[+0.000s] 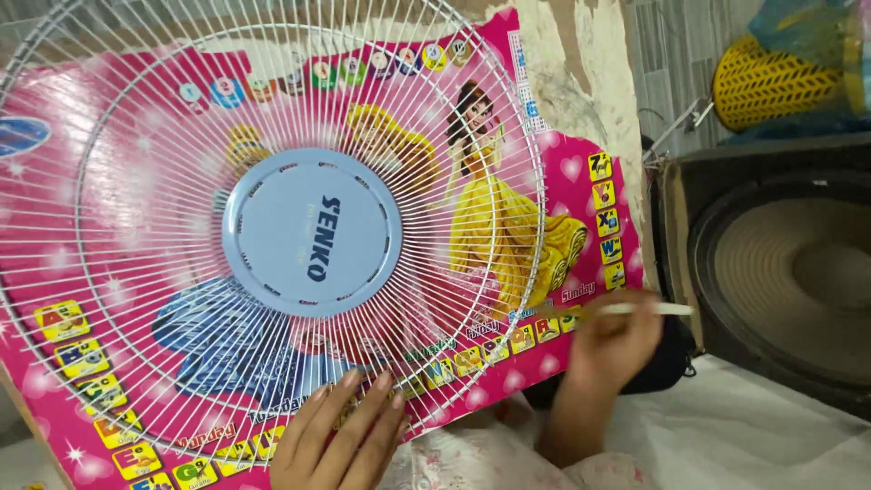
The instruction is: Cleaning a fan grill using a small brush
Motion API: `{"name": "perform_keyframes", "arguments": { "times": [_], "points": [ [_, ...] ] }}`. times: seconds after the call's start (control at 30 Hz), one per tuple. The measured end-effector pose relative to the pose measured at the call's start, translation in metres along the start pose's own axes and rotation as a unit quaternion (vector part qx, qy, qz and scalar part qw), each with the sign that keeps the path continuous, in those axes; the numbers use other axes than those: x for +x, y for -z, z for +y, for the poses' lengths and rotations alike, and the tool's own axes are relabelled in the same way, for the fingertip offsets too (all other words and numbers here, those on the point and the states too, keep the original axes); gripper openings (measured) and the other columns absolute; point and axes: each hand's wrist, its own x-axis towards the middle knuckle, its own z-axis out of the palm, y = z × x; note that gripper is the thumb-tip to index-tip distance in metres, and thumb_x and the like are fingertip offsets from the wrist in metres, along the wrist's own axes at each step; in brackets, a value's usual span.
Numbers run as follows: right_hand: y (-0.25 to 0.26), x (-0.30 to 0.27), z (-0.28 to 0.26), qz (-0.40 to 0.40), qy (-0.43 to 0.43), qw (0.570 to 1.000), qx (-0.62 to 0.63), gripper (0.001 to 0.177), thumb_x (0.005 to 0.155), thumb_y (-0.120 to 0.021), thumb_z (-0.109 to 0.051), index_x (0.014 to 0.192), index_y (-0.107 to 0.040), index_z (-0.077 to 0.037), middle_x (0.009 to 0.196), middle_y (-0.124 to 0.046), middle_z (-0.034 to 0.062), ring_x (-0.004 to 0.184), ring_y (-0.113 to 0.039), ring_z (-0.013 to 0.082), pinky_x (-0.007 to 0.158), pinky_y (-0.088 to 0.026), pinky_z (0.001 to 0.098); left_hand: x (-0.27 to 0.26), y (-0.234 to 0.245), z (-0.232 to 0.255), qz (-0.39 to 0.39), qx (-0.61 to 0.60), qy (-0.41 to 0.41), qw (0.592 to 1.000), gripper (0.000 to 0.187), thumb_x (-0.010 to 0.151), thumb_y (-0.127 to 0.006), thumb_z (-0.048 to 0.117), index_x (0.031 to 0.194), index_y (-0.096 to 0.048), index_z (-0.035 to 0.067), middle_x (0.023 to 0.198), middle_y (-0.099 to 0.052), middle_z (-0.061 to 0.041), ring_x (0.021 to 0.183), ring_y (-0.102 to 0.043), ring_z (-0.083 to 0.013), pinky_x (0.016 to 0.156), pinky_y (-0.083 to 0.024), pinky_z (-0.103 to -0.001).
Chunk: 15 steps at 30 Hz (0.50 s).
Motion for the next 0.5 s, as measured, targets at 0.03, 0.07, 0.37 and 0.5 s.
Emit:
{"name": "perform_keyframes", "arguments": {
  "times": [0.03,0.07,0.37,0.5],
  "points": [
    [-0.005,0.005,-0.009,-0.004,0.002,1.0,0.002,0.016,0.104,-0.064,-0.022,0.092,-0.06,-0.013,0.075,-0.059,-0.0014,0.056,-0.047,0.0055,0.049,-0.034,0.0188,0.001,0.002,0.0,0.005,0.002,0.001,1.0,0.031,0.087,-0.078,0.032,0.116,-0.072,0.022,0.13,-0.07,0.003,0.128,-0.06,-0.0218,0.111,-0.044,-0.041],
    [-0.009,0.009,-0.017,-0.076,-0.031,0.993,0.091,0.02,0.108,-0.059,-0.031,0.107,-0.064,-0.012,0.073,-0.055,-0.0021,0.057,-0.045,0.0059,0.051,-0.036,0.0205,0.002,0.003,0.001,-0.007,-0.017,0.014,1.0,0.034,0.085,-0.078,0.035,0.116,-0.072,0.024,0.133,-0.068,0.003,0.131,-0.057,-0.0219,0.112,-0.044,-0.042],
    [-0.082,-0.001,-0.013,-0.279,-0.147,0.941,0.124,0.024,0.102,-0.069,-0.029,0.098,-0.062,-0.007,0.073,-0.049,0.0021,0.056,-0.039,0.0105,0.048,-0.032,0.0233,0.036,0.004,0.018,0.01,-0.028,0.031,0.999,0.048,0.086,-0.077,0.043,0.127,-0.071,0.02,0.145,-0.06,-0.011,0.137,-0.053,-0.0276,0.117,-0.034,-0.047],
    [-0.078,-0.027,-0.006,-0.275,-0.157,0.948,-0.015,0.032,0.102,-0.068,-0.031,0.098,-0.058,-0.001,0.072,-0.064,0.0106,0.04,-0.054,0.0135,0.032,-0.04,0.0219,0.033,0.0,0.014,0.045,-0.03,0.008,0.998,0.055,0.085,-0.081,0.046,0.13,-0.068,0.016,0.144,-0.061,-0.01,0.137,-0.055,-0.0282,0.117,-0.036,-0.046]
  ]
}}
